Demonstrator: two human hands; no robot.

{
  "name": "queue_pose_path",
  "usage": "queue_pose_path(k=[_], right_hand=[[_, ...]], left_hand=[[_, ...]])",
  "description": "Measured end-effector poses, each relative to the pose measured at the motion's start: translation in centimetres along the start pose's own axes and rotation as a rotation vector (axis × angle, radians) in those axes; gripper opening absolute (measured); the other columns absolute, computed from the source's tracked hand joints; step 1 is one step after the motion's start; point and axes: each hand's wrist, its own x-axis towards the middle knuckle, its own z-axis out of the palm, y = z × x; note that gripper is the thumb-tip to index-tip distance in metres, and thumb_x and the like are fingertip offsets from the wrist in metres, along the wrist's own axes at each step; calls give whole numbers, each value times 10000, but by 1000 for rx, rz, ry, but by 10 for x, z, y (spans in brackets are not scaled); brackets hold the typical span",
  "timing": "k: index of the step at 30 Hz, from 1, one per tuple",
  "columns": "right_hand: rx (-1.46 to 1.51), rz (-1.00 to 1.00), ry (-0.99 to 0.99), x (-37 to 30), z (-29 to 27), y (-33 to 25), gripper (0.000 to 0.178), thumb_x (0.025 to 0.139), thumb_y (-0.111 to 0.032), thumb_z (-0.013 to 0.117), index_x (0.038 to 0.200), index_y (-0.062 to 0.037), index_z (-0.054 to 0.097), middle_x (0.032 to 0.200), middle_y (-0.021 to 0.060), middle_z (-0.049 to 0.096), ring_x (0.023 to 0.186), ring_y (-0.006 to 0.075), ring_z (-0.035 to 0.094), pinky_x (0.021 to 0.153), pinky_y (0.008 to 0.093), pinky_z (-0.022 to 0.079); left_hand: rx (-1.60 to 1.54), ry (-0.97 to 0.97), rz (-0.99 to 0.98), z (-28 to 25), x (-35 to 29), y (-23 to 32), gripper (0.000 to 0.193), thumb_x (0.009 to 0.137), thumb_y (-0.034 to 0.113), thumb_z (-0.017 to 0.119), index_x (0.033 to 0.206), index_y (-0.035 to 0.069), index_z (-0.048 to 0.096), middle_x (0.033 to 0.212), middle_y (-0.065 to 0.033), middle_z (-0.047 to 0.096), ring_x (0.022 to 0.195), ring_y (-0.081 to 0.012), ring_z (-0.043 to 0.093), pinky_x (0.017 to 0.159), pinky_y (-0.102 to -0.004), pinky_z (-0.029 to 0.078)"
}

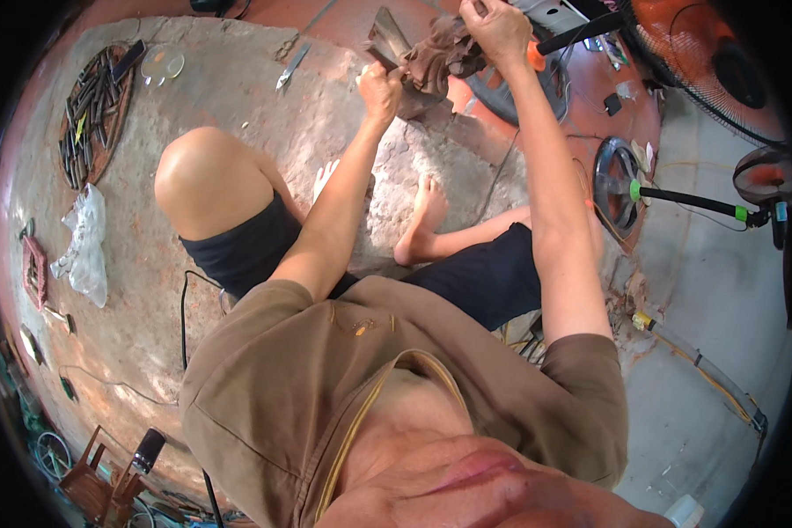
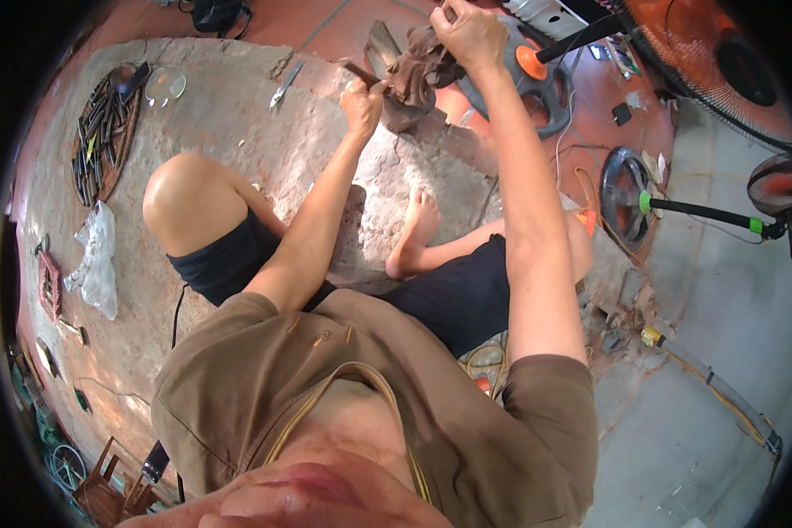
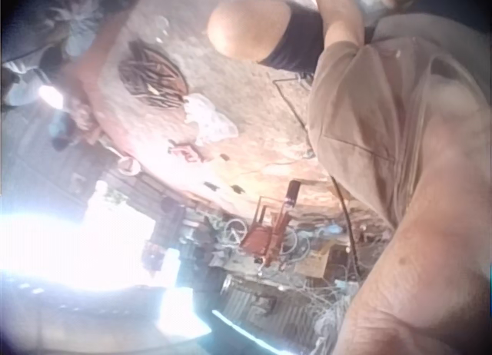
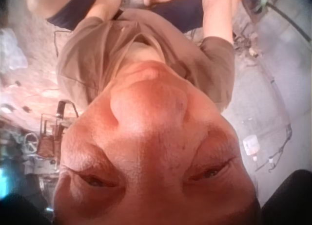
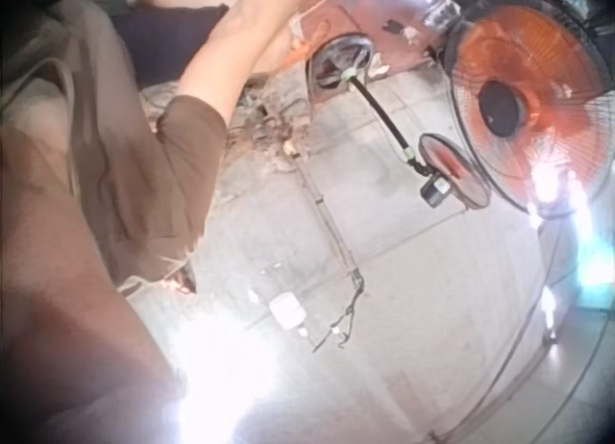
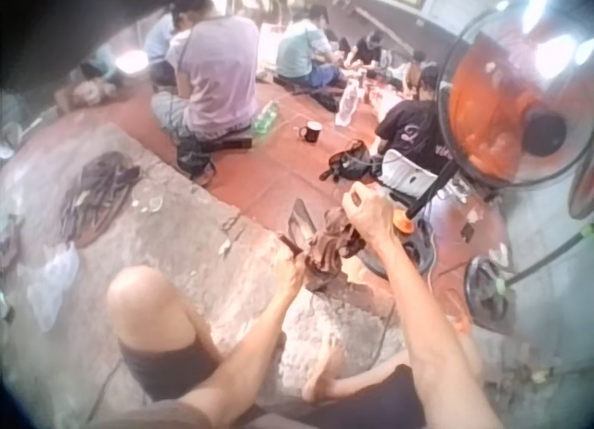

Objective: The person sits on the floor and carves a piece of wood using a chisel and a mallet. They hold the wood steady with one hand while striking the chisel with the mallet to shape the material.

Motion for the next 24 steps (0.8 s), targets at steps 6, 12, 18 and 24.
queue_pose_path(k=[6, 12, 18, 24], right_hand=[[-6, 26, -2, 0, -2, 1, 176, 825, -239, 641, 746, -81, 626, 660, 170, 627, 650, 363, 644, 587, 458, 497], [8, 7, 17, 0, 3, 1, 182, 820, -236, 645, 737, -76, 624, 664, 177, 630, 648, 366, 644, 588, 460, 497], [4, 6, 9, 3, 2, 5, 177, 816, -238, 647, 740, -79, 634, 661, 182, 627, 649, 368, 643, 589, 462, 497], [-7, 36, -4, 4, -4, -8, 204, 825, -257, 636, 731, -78, 616, 652, 180, 622, 643, 368, 641, 583, 461, 491]], left_hand=[[-161, 156, 220, 9, 15, 44, 234, 730, 193, 789, 750, 17, 635, 754, -140, 618, 802, -357, 586, 716, -445, 431], [92, -12, 72, -4, 2, 4, 299, 727, 246, 811, 749, -3, 647, 758, -147, 645, 778, -359, 617, 686, -461, 460], [-275, 141, 75, 3, 17, 44, 249, 735, 202, 805, 747, 2, 658, 764, -161, 638, 756, -361, 604, 669, -469, 438], [132, 106, 166, 1, 7, 15, 247, 724, 219, 793, 772, 1, 687, 730, -178, 653, 735, -361, 635, 687, -446, 472]])
